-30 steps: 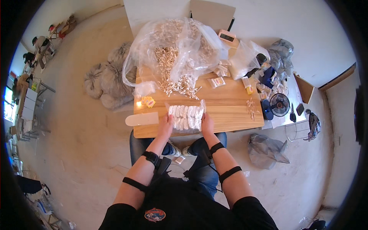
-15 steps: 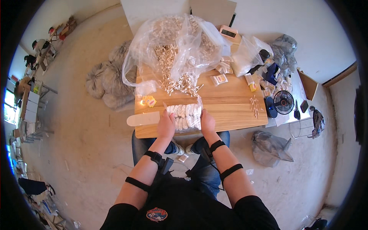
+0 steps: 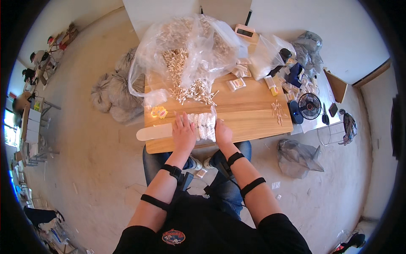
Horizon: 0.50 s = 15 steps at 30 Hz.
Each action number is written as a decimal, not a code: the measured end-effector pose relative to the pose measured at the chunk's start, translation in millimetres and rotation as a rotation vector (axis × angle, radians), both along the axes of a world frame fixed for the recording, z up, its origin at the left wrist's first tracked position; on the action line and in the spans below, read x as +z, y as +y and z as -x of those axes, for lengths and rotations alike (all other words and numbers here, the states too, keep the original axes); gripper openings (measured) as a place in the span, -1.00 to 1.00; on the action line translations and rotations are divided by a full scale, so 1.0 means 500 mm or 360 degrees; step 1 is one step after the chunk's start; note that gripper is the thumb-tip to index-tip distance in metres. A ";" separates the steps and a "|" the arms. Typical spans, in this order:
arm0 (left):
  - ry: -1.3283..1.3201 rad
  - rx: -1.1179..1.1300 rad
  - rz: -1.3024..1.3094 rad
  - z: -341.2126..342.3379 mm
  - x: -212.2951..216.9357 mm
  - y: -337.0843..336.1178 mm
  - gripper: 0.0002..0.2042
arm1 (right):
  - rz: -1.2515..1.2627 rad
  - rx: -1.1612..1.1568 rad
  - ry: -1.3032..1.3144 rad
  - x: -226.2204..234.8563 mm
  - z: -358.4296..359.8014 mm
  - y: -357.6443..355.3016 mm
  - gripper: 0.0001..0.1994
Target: Counting and packaging cotton swabs into small plastic bags.
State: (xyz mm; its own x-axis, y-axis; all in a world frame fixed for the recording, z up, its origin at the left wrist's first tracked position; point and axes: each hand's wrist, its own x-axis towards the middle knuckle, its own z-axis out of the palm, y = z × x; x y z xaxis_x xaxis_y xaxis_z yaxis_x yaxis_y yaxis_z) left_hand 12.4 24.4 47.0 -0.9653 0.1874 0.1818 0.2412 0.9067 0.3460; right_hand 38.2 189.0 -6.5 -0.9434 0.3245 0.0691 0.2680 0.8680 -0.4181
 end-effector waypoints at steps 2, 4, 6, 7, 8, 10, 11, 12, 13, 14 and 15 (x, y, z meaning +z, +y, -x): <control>-0.0073 -0.0010 -0.0056 0.004 0.007 -0.002 -0.46 | 0.0033 0.0013 -0.0023 0.005 -0.002 0.000 -0.80; -0.0134 -0.0029 -0.0113 0.011 0.009 0.002 -0.48 | 0.0064 -0.0004 -0.0026 0.004 0.003 0.005 -0.78; -0.0088 -0.0007 0.0056 0.006 0.008 0.009 -0.48 | 0.0079 -0.0033 -0.0122 0.007 0.004 0.007 -0.77; -0.0089 -0.0016 0.0059 0.004 0.007 0.011 -0.48 | 0.0094 -0.0056 -0.0223 0.009 0.004 0.005 -0.75; -0.0030 -0.0057 0.0098 0.003 0.006 0.013 -0.48 | 0.0098 -0.0066 -0.0224 0.012 0.005 0.004 -0.75; 0.0022 -0.0094 0.0140 -0.003 0.006 0.012 -0.48 | 0.0178 -0.0035 -0.0191 0.024 0.004 -0.001 -0.75; 0.0012 -0.0100 0.0182 -0.003 0.006 0.011 -0.48 | 0.0181 -0.0037 -0.0194 0.030 -0.001 -0.003 -0.75; 0.0014 -0.0106 0.0222 0.004 0.008 0.012 -0.49 | 0.0191 -0.0044 -0.0248 0.036 0.001 -0.003 -0.77; 0.0022 -0.0109 0.0223 0.006 0.010 0.013 -0.49 | 0.0201 -0.0051 -0.0301 0.041 0.003 -0.002 -0.78; 0.0007 -0.0099 0.0215 0.005 0.011 0.015 -0.49 | 0.0203 -0.0053 -0.0293 0.047 0.006 -0.003 -0.78; -0.0014 -0.0100 0.0205 0.001 0.010 0.019 -0.49 | 0.0200 -0.0054 -0.0303 0.041 0.003 -0.001 -0.79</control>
